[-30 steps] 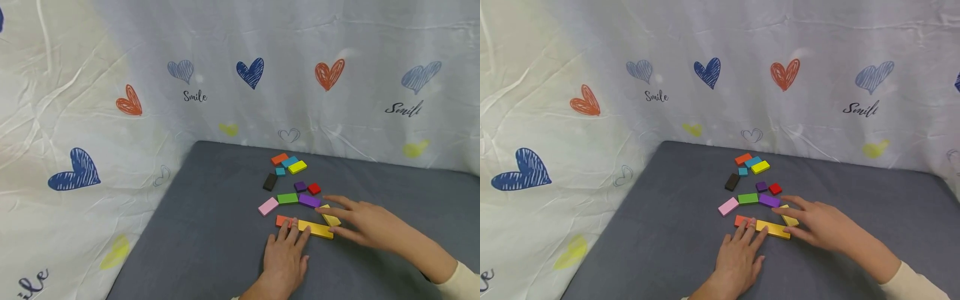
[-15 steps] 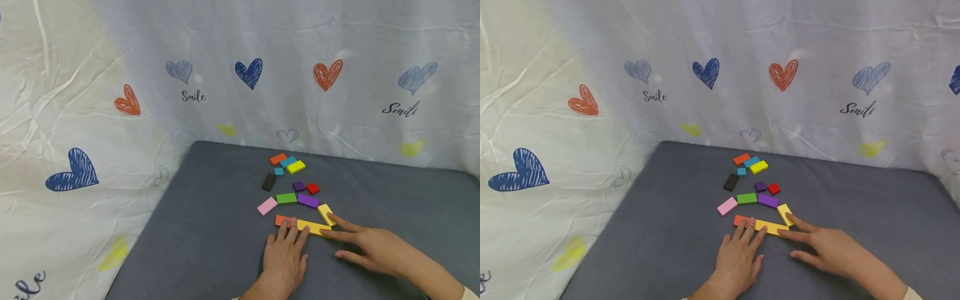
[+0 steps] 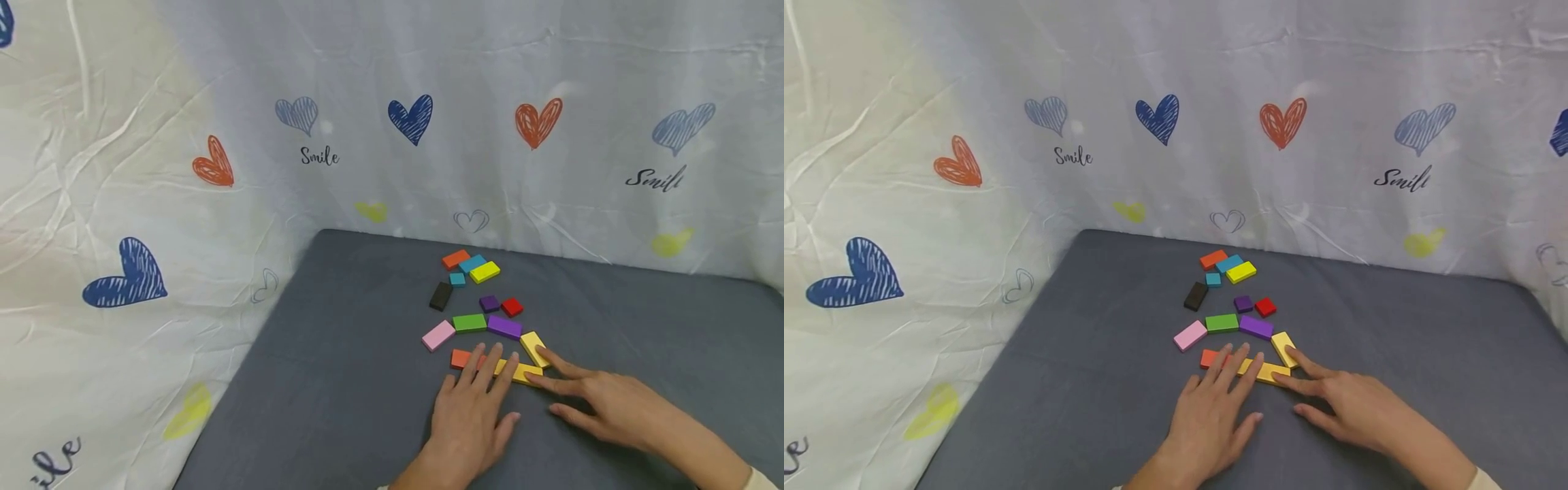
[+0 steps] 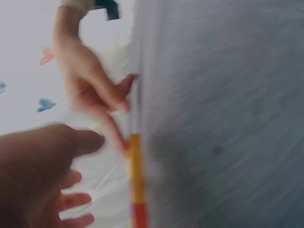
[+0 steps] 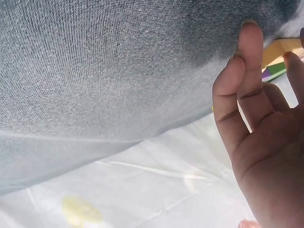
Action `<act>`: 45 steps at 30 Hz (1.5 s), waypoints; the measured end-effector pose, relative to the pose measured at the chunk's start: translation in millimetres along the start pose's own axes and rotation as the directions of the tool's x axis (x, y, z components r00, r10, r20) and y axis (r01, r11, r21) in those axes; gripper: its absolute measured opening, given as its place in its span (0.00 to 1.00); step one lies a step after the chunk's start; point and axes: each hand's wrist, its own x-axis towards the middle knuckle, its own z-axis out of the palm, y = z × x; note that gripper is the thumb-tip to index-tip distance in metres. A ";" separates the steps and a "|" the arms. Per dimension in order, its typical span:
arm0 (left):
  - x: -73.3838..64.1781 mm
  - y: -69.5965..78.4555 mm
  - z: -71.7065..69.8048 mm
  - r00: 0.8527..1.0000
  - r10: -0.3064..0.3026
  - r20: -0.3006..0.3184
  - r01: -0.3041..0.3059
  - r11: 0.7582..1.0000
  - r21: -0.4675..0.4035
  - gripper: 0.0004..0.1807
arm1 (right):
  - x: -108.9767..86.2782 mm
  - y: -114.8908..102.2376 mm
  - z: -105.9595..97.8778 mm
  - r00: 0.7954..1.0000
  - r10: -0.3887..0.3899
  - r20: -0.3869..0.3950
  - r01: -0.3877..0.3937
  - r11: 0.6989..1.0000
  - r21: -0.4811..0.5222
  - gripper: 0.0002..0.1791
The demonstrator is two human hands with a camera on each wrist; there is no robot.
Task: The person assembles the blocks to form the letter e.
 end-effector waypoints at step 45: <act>150.2 -185.4 -24.2 0.956 0.193 0.222 -0.138 0.961 -0.241 0.36 | -2.0 0.8 -1.4 1.000 -0.001 0.016 -0.001 0.990 0.140 0.29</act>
